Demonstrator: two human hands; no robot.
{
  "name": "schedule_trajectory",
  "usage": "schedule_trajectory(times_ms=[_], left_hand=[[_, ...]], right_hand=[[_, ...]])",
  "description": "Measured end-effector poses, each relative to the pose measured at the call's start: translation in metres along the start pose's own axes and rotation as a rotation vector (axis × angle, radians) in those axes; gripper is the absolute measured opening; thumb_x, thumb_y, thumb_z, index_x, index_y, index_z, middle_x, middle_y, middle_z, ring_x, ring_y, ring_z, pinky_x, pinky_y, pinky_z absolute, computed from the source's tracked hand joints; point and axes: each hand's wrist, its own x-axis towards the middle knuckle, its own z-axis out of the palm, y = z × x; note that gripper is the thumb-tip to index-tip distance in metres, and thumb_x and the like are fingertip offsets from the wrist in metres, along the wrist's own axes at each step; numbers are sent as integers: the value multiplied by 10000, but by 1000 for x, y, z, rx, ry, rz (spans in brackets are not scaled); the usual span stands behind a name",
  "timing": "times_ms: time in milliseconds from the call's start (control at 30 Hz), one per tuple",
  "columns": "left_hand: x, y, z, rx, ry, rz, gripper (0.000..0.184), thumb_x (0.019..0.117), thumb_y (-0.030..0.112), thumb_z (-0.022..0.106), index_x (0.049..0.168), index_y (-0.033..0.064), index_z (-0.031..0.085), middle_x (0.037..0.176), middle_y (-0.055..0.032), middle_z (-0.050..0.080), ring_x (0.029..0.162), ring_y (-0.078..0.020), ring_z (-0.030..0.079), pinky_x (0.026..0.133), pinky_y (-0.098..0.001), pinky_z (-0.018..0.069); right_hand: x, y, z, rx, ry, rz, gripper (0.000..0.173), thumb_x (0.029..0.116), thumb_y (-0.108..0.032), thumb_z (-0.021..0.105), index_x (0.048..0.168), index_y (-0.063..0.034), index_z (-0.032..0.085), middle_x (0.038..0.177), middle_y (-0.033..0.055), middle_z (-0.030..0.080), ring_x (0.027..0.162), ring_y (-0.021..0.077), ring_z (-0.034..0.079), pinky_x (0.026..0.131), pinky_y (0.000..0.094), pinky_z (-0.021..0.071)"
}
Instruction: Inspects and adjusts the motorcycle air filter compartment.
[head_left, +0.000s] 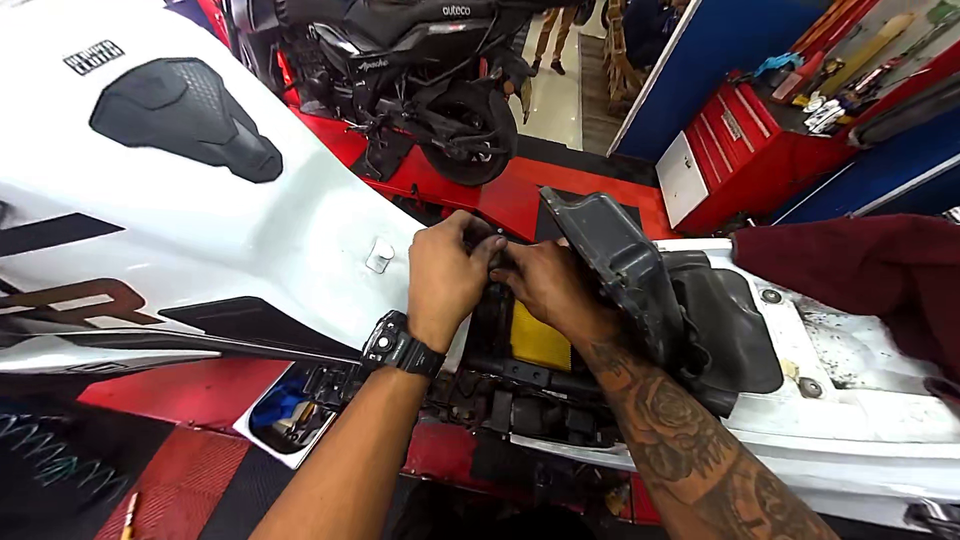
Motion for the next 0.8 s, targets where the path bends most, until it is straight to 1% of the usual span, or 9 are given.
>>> schedule_trajectory(times_ms=[133, 233, 400, 500, 600, 667, 700, 733, 800], left_hand=[[5, -7, 12, -144, 52, 22, 187, 894, 314, 794, 959, 151, 730, 815, 45, 732, 718, -58, 690, 687, -324, 595], [6, -12, 17, -261, 66, -7, 122, 906, 244, 785, 970, 149, 746, 828, 53, 747, 736, -32, 704, 710, -279, 610], [5, -19, 11, -386, -81, 51, 156, 1006, 163, 641, 1080, 152, 778, 1118, 23, 723, 1025, -54, 682, 895, -272, 591], [6, -16, 7, -388, -196, 41, 243, 1046, 187, 551, 1175, 160, 754, 1192, -1, 669, 1108, -89, 631, 947, -301, 540], [5, -13, 6, -363, -217, -34, 341, 946, 345, 715, 1230, 159, 684, 1144, 6, 670, 951, -88, 675, 826, -306, 596], [4, -14, 11, -379, -91, -85, 325, 871, 326, 817, 1094, 139, 671, 938, 22, 709, 779, -86, 687, 705, -309, 604], [3, -15, 15, -401, -27, -80, 258, 866, 284, 830, 1015, 134, 683, 848, 30, 709, 715, -77, 679, 654, -291, 601], [2, -16, 16, -416, -3, -54, 192, 884, 239, 816, 988, 129, 699, 828, 36, 717, 713, -66, 690, 657, -276, 618], [2, -16, 14, -423, 0, 2, 87, 939, 174, 750, 1011, 125, 739, 891, 42, 744, 790, -45, 706, 733, -248, 620]], right_hand=[[1, -4, 8, 79, 123, -42, 164, 923, -14, 711, 1047, 92, 724, 962, 227, 733, 904, 312, 710, 874, 409, 536], [5, 4, 15, 174, 124, -23, 184, 926, -7, 709, 1089, 80, 700, 1012, 206, 712, 941, 275, 684, 890, 368, 544], [10, 21, 14, 236, -6, 52, 143, 983, -73, 648, 1111, -71, 711, 980, 33, 741, 903, 97, 707, 860, 313, 583], [7, 9, 18, 285, 89, 24, 144, 967, 27, 609, 1074, 28, 707, 971, 100, 732, 907, 113, 683, 868, 282, 532], [6, -10, 16, 164, 183, 127, 106, 938, 32, 639, 1023, 56, 695, 884, 121, 706, 813, 113, 656, 784, 266, 516], [7, 17, 29, 142, 215, 30, 96, 913, -47, 712, 991, 7, 704, 845, 74, 696, 776, 97, 657, 746, 279, 548], [8, 46, 43, 114, 245, -78, 105, 921, -143, 724, 991, -68, 698, 852, 13, 684, 780, 63, 656, 728, 268, 568], [10, 63, 51, 102, 248, -133, 128, 928, -203, 725, 1012, -110, 697, 885, -17, 678, 808, 55, 654, 740, 274, 573], [9, 51, 39, 115, 166, -93, 182, 937, -192, 725, 1085, -88, 702, 964, 5, 695, 876, 73, 671, 806, 275, 585]])
